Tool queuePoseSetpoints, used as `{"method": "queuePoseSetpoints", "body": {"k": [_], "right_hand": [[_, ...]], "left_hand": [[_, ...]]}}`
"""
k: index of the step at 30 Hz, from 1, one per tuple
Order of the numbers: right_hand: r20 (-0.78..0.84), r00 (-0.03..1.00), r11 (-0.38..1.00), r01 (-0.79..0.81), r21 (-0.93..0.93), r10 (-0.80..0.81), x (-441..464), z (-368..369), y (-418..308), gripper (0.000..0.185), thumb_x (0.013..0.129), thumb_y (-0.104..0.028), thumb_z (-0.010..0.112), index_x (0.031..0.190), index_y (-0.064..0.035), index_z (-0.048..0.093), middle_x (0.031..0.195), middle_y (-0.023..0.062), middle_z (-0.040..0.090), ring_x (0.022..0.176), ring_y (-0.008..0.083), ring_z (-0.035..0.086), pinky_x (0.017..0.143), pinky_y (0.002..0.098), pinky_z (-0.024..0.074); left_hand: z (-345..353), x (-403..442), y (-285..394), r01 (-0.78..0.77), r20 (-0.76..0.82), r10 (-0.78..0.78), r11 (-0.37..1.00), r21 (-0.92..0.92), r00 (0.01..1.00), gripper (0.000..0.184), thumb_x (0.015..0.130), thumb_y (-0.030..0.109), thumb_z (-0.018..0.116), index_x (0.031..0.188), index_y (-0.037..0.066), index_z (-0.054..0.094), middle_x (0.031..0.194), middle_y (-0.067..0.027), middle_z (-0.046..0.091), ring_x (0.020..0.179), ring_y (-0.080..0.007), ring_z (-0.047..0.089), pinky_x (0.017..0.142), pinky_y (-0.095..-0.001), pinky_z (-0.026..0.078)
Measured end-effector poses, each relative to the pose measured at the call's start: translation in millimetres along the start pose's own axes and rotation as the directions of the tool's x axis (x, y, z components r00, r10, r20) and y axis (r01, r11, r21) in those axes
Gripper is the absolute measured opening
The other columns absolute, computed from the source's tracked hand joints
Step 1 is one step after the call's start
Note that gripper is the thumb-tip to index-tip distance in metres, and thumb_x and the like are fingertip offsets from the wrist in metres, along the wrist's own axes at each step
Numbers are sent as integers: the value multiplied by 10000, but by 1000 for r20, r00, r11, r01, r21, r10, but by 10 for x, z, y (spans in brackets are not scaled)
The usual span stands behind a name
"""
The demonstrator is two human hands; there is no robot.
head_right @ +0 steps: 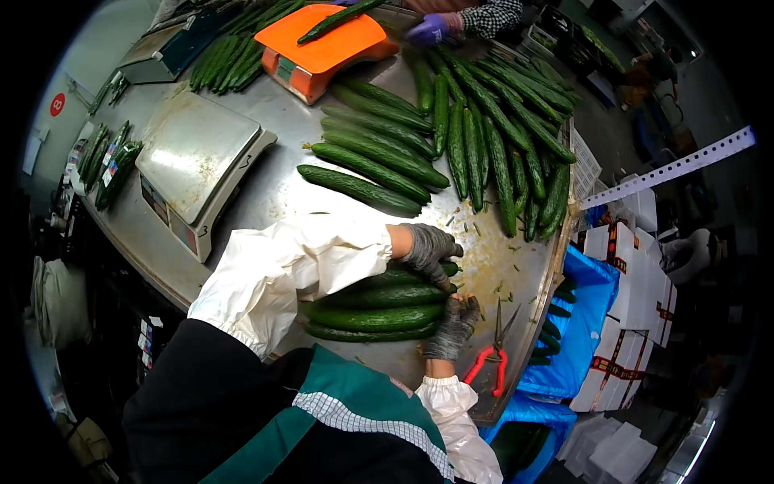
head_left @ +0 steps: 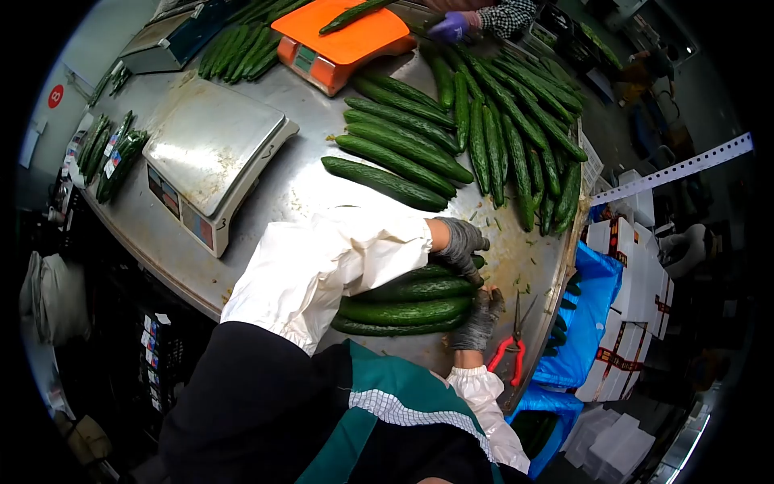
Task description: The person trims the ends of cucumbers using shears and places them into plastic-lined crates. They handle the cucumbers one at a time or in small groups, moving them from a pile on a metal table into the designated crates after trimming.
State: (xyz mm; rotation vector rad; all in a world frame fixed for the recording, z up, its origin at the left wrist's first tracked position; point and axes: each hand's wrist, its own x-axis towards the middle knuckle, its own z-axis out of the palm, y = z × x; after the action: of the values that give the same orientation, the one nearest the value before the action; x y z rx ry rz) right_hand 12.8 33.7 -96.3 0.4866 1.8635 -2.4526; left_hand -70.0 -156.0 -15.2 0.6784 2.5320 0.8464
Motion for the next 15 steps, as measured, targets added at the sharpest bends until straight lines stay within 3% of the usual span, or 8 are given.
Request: {"method": "queuePoseSetpoints", "body": {"k": [2, 4, 6, 7, 8, 9, 10, 15], "right_hand": [[57, 998, 993, 12, -118, -5, 64, -115, -31, 387, 817, -187, 615, 1126, -35, 438, 1002, 69, 525, 838, 161, 523, 762, 304, 452], [110, 993, 960, 60, -272, -31, 93, -152, -126, 380, 809, -147, 615, 1125, -27, 441, 1022, 68, 520, 867, 155, 510, 791, 290, 428], [157, 986, 903, 110, -415, -48, 74, -191, -264, 376, 801, -106, 616, 1124, -19, 445, 1042, 67, 515, 895, 148, 497, 821, 277, 405], [176, 983, 882, 127, -454, -50, 59, -199, -347, 376, 802, -96, 609, 1131, -15, 445, 1050, 73, 517, 895, 149, 500, 820, 280, 408], [195, 979, 859, 143, -491, -52, 35, -195, -417, 376, 804, -86, 602, 1137, -11, 445, 1057, 80, 519, 895, 151, 503, 819, 284, 411], [193, 980, 861, 141, -488, -51, 1, -185, -483, 376, 804, -86, 602, 1137, -11, 445, 1057, 80, 519, 895, 151, 503, 819, 284, 411], [195, 976, 826, 190, -531, -99, -32, -175, -545, 373, 803, -81, 599, 1137, -9, 450, 1063, 85, 520, 896, 152, 505, 818, 285, 412], [180, 971, 869, 222, -442, -156, -62, -349, -525, 363, 796, -67, 598, 1131, -12, 469, 1076, 96, 522, 892, 153, 509, 803, 281, 420]], "left_hand": [[-181, -167, 25, 74, 3, -74, 978, -193, 997, 792, 679, 486, 639, 1272, 29, 380, 1090, -210, 554, 1001, -333, 541, 875, -379, 418], [-256, -352, -153, 102, -240, -142, 980, -171, 960, 701, 695, 440, 647, 1222, 24, 447, 1069, -195, 572, 956, -307, 566, 833, -370, 445], [-621, -661, -321, 233, -288, -332, 916, -326, 899, 525, 733, 378, 627, 1128, 44, 535, 987, -162, 614, 871, -276, 598, 762, -354, 478], [-510, -681, -817, 485, -525, -375, 871, 83, 764, 307, 779, 276, 575, 1002, 67, 600, 902, -153, 633, 788, -268, 611, 690, -340, 495], [-246, -695, -1820, 375, -718, -478, 871, -316, 506, 217, 791, 200, 525, 924, 50, 610, 861, -183, 623, 759, -314, 601, 686, -369, 488], [-666, -1047, -1351, 636, -761, -461, 767, -83, 456, 216, 796, 159, 480, 885, 12, 611, 871, -213, 605, 780, -360, 585, 698, -406, 476], [-697, -1167, -1640, 789, -686, -622, 604, -114, 377, 260, 811, 186, 441, 872, -2, 609, 878, -223, 599, 800, -385, 580, 715, -432, 465], [-467, -1572, -2158, 849, -566, -787, 456, -265, 246, 316, 814, 263, 435, 924, 20, 606, 944, -221, 588, 881, -375, 559, 782, -416, 437]]}}
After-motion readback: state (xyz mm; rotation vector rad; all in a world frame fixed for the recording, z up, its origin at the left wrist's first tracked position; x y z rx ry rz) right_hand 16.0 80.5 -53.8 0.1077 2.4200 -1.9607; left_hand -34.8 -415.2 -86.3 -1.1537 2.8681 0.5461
